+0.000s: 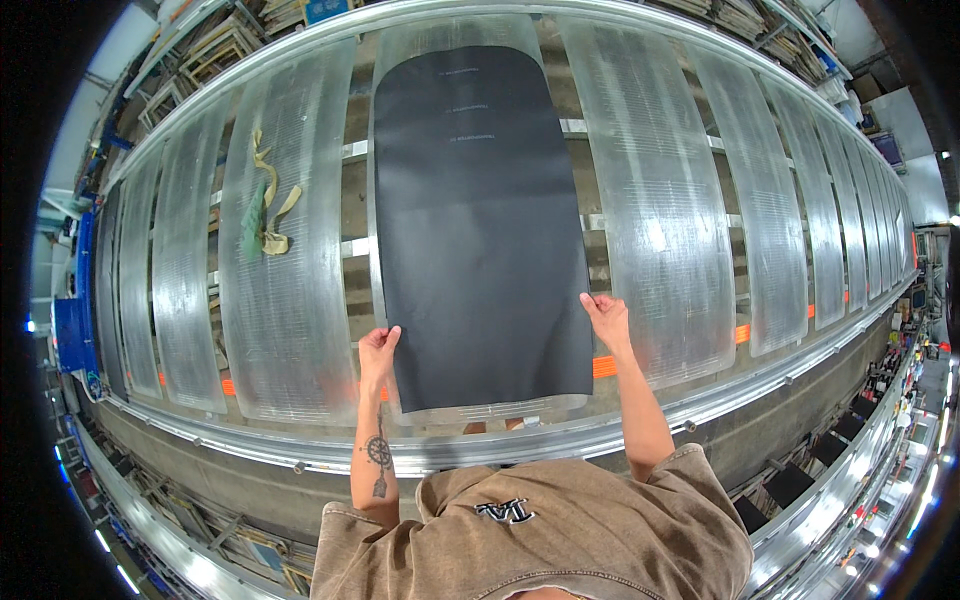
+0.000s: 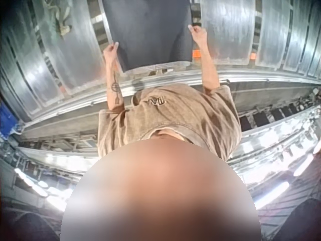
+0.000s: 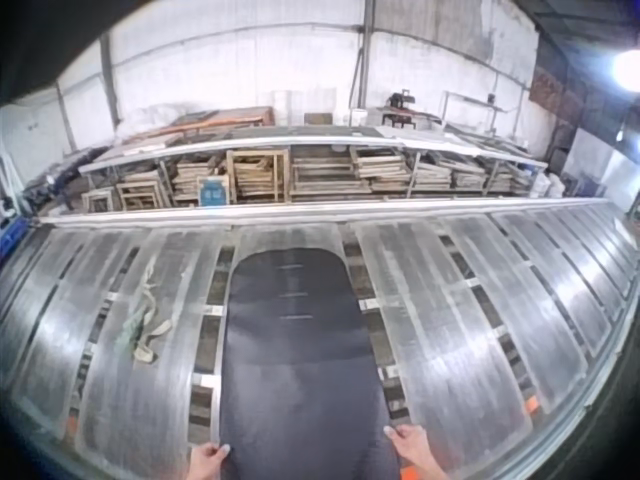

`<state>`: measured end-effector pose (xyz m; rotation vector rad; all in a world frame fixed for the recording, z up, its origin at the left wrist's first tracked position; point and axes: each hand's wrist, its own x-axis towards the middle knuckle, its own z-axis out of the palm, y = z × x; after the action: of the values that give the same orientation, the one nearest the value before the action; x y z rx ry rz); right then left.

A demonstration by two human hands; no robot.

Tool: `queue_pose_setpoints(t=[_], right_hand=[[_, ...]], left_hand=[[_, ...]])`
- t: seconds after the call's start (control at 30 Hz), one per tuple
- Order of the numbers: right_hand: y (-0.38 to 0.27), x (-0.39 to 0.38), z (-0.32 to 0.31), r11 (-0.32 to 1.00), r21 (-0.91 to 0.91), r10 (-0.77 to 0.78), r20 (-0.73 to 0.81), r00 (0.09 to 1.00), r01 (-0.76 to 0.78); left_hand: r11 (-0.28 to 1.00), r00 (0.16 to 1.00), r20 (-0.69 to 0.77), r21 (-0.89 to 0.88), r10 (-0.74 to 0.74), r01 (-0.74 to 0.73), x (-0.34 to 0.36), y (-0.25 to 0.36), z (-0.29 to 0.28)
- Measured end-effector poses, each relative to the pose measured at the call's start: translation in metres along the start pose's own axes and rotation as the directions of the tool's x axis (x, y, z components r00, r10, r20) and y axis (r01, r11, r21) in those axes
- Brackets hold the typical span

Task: The person picks up a black seat cushion from a conveyor belt, wipes it with a cloth, and places it back on the belt. The person then picks up a large black mat, unfolds it, and places it on the conveyor belt. The person continues to handle and arrange seat cushions on the conveyor belt.

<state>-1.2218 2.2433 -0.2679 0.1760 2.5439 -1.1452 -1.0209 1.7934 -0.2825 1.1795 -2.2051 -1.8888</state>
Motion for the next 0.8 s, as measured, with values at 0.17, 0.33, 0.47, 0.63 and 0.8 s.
queue_pose_setpoints(t=[0.17, 0.33, 0.47, 0.63, 0.8], right_hand=[[0.012, 0.001, 0.009, 0.988, 0.133, -0.064, -0.085, 0.994, 0.075], [0.037, -0.009, 0.0, 0.995, 0.082, 0.054, 0.076, 0.996, -0.06], [0.044, -0.021, 0.001, 0.992, 0.094, 0.073, 0.086, 0.994, -0.081], [0.022, -0.008, 0.005, 0.998, 0.06, -0.034, -0.01, 0.999, 0.035], [-0.014, 0.046, 0.007, 0.983, 0.088, -0.144, -0.166, 0.976, 0.16]], left_hand=[[0.999, 0.999, -0.013, -0.035, 0.039, -0.04, 0.001, -0.004, 0.0], [0.989, 0.986, 0.101, -0.049, -0.135, 0.14, -0.016, -0.007, -0.016], [0.983, 0.978, 0.139, -0.077, -0.155, 0.167, -0.028, -0.026, -0.021], [0.991, 0.999, -0.019, 0.124, 0.049, -0.047, -0.015, 0.012, -0.002], [0.974, 0.997, -0.052, 0.222, 0.065, -0.052, 0.03, 0.032, -0.002]])
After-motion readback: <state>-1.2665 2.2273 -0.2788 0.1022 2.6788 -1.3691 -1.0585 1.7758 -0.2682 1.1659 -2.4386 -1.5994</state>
